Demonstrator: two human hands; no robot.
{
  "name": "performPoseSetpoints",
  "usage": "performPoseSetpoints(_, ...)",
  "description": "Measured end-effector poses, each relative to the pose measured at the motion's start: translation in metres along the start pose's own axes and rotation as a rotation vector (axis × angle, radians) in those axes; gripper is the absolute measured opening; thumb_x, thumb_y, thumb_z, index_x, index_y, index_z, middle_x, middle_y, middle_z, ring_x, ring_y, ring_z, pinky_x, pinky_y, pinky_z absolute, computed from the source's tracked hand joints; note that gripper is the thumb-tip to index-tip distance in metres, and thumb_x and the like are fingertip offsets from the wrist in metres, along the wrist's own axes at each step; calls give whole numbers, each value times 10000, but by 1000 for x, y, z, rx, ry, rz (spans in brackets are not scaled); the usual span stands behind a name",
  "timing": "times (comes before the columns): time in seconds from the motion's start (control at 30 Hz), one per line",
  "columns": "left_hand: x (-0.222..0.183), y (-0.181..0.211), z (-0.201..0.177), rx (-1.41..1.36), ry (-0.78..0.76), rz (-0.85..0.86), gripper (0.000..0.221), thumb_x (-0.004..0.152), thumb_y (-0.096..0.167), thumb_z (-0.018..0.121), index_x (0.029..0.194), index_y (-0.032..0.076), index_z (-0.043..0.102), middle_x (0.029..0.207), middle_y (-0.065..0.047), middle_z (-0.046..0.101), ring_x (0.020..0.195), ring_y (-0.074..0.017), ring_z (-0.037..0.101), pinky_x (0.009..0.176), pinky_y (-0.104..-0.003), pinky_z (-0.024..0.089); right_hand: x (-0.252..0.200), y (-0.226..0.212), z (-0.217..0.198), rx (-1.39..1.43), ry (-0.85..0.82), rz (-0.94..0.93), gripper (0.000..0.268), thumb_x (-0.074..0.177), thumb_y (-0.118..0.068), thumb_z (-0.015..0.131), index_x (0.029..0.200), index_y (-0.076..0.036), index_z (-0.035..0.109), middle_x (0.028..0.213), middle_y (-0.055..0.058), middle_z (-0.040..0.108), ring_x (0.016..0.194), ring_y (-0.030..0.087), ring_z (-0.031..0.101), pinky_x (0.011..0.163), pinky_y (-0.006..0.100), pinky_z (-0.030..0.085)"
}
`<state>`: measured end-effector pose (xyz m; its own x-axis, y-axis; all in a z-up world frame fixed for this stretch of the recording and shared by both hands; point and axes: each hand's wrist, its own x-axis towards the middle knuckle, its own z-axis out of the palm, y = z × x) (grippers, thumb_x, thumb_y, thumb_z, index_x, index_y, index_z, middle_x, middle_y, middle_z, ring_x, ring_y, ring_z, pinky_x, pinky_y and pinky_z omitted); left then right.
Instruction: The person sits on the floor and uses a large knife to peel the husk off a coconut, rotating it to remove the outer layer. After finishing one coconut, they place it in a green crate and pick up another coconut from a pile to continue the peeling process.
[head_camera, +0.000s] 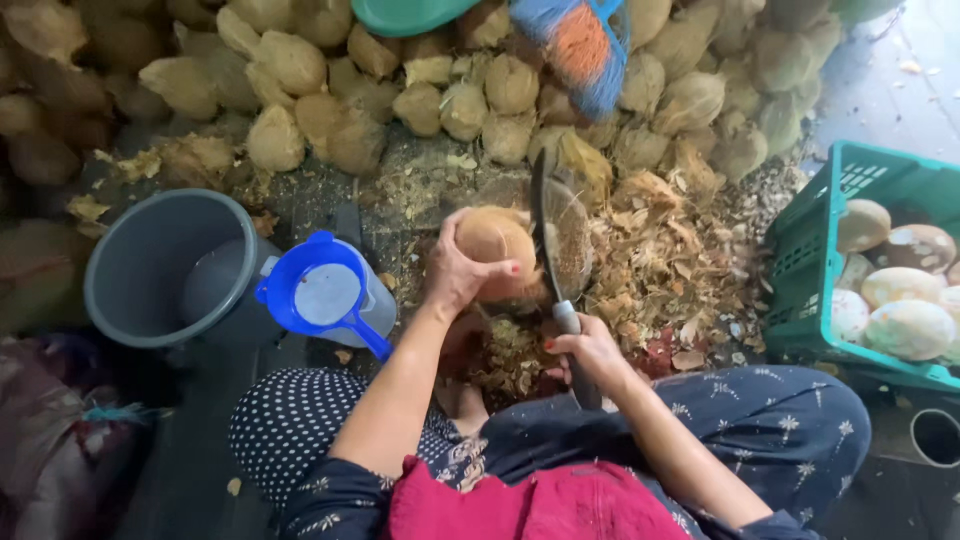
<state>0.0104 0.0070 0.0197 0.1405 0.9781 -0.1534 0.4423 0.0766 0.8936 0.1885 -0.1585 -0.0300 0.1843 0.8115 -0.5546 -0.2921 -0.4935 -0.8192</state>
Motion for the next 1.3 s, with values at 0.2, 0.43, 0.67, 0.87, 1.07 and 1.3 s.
performPoseSetpoints(0.2, 9, 3, 2, -29, 67, -3, 1216, 335, 623, 960, 1410, 313, 483, 1321, -90, 668, 1250, -299, 624, 1073, -452, 503, -74, -108, 17, -81, 46, -779, 174, 772, -7, 780, 744, -20, 608, 476, 126, 599, 347, 179, 610, 399, 287, 509)
performPoseSetpoints(0.43, 25, 2, 2, -70, 35, -174, 1172, 429, 564, 991, 1442, 270, 479, 1317, -100, 667, 1257, -252, 618, 1089, -388, 489, -10, -13, 29, -53, -21, -227, 165, 700, -63, 665, 561, 5, 608, 356, 166, 511, 262, 268, 525, 349, 398, 483)
performPoseSetpoints(0.67, 4, 8, -12, 157, 8, 426, 1135, 361, 264, 1004, 1374, 297, 493, 1380, -111, 495, 1291, -448, 527, 1092, -577, 460, -61, -102, 6, -57, -50, -410, 99, 742, 15, 683, 816, 27, 618, 450, 168, 552, 322, 262, 597, 459, 413, 574)
performPoseSetpoints(0.87, -1, 6, -7, 220, -27, 457, 1152, 385, 292, 1034, 1392, 344, 476, 1489, -201, 385, 1339, -521, 459, 1089, -645, 405, -41, -96, 8, -206, 170, -978, 172, 812, -171, 767, 778, -40, 660, 515, 115, 592, 385, 209, 585, 461, 294, 480)
performPoseSetpoints(1.07, 0, 8, -11, 335, -1, 540, 1176, 472, 180, 1002, 1440, 290, 343, 1484, -201, 410, 1330, -502, 482, 1029, -659, 459, -30, -81, 15, -76, -20, -51, 291, 730, 147, 610, 1010, 79, 564, 643, 247, 549, 448, 384, 595, 441, 556, 588)
performPoseSetpoints(1.3, 1, -18, 0, 402, 33, 611, 1231, 407, 140, 903, 1500, 204, 342, 1525, -107, 418, 1402, -398, 414, 1188, -484, 372, -109, -150, 28, -346, 111, -982, 221, 726, -281, 832, 763, -100, 709, 539, 38, 529, 494, 156, 498, 561, 259, 448)
